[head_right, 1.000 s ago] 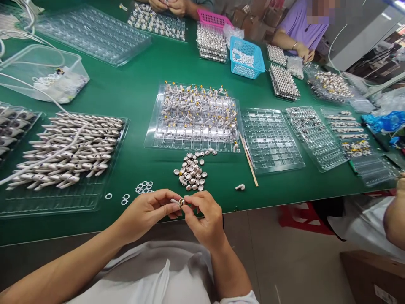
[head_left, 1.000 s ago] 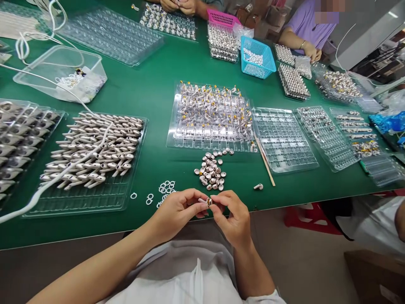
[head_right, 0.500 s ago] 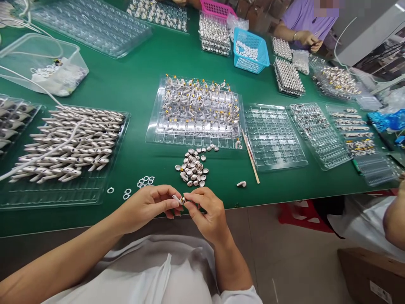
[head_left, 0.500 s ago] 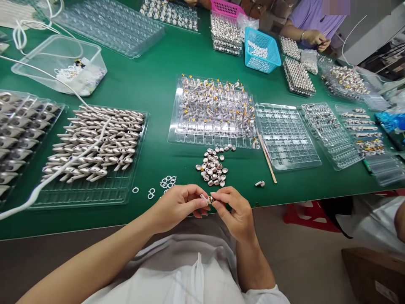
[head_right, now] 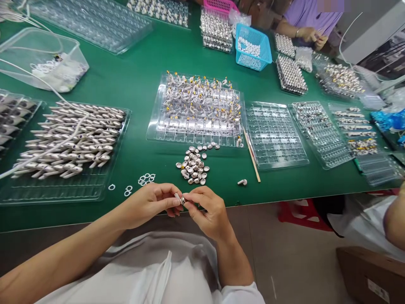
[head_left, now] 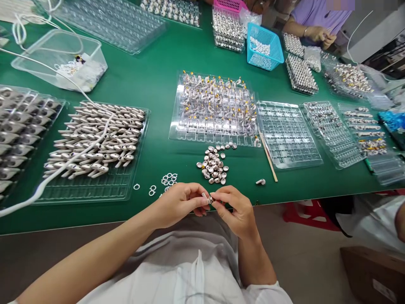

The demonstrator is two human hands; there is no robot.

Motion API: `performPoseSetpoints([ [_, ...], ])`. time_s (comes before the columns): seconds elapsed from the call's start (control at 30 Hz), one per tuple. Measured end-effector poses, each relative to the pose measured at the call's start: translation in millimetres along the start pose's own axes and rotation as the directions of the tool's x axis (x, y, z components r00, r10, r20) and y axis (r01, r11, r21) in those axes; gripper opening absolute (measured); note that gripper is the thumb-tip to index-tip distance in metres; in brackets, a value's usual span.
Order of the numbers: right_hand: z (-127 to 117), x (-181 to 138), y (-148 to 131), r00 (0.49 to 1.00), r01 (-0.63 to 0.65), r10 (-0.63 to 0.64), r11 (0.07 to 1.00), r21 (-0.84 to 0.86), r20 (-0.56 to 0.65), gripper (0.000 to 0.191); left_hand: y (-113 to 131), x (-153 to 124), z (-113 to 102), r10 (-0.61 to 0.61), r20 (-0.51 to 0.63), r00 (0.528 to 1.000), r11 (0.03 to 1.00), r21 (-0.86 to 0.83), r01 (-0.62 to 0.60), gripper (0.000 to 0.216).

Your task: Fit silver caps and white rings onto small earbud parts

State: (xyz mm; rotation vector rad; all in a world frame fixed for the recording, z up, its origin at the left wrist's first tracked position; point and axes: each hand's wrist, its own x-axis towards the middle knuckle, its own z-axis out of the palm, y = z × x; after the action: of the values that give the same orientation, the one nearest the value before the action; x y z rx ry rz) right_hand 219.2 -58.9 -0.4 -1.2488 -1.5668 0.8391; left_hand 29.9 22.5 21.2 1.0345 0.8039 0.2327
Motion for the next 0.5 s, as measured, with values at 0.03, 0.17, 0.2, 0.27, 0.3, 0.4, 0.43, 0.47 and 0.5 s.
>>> performPoseSetpoints([
  [0.03,-0.4,0.2,-0.3,1.000,0.002,-0.002,1.000,0.005,0.008,0.033,-0.2,0.1,0.0,-0.004,0.007,1.000,1.000,-0.001,0.004,0.023],
  [0.17,-0.4,0.5,-2.1,1.000,-0.028,0.028,0.999,0.023,0.003,0.029,-1.2,0.2,-0.8,0.007,0.028,1.000,1.000,-0.009,-0.006,0.023],
  [0.2,0.1,0.4,-2.4,0.999,-0.040,0.040,0.999,0.024,-0.008,0.028,-1.4,0.1,-1.1,0.015,0.030,0.999,1.000,-0.008,-0.014,0.023],
  [0.27,1.3,0.0,-3.0,0.998,-0.061,0.062,0.998,0.023,-0.026,0.025,-1.6,-0.3,-1.5,0.025,0.023,0.999,1.000,-0.002,-0.025,0.022],
  [0.3,1.8,-0.1,-3.1,0.997,-0.068,0.069,0.997,0.022,-0.031,0.024,-1.6,-0.5,-1.6,0.028,0.018,0.999,1.000,0.003,-0.028,0.022],
  [0.4,3.0,-0.3,-3.4,0.996,-0.081,0.081,0.997,0.012,-0.038,0.022,-1.0,-1.2,-0.9,0.033,-0.011,0.999,0.999,0.028,-0.032,0.022],
  [0.43,3.3,-0.2,-3.6,0.996,-0.081,0.081,0.997,0.005,-0.041,0.021,-0.7,-1.2,-0.3,0.033,-0.022,0.999,0.999,0.035,-0.032,0.022],
  [0.47,3.7,0.0,-3.9,0.996,-0.082,0.082,0.997,-0.002,-0.046,0.021,-0.5,-1.2,0.5,0.033,-0.032,0.999,0.999,0.040,-0.031,0.021],
  [0.5,4.2,0.3,-4.4,0.995,-0.080,0.079,0.997,-0.008,-0.052,0.020,-0.3,-1.2,1.5,0.031,-0.042,0.999,0.999,0.041,-0.029,0.021],
])
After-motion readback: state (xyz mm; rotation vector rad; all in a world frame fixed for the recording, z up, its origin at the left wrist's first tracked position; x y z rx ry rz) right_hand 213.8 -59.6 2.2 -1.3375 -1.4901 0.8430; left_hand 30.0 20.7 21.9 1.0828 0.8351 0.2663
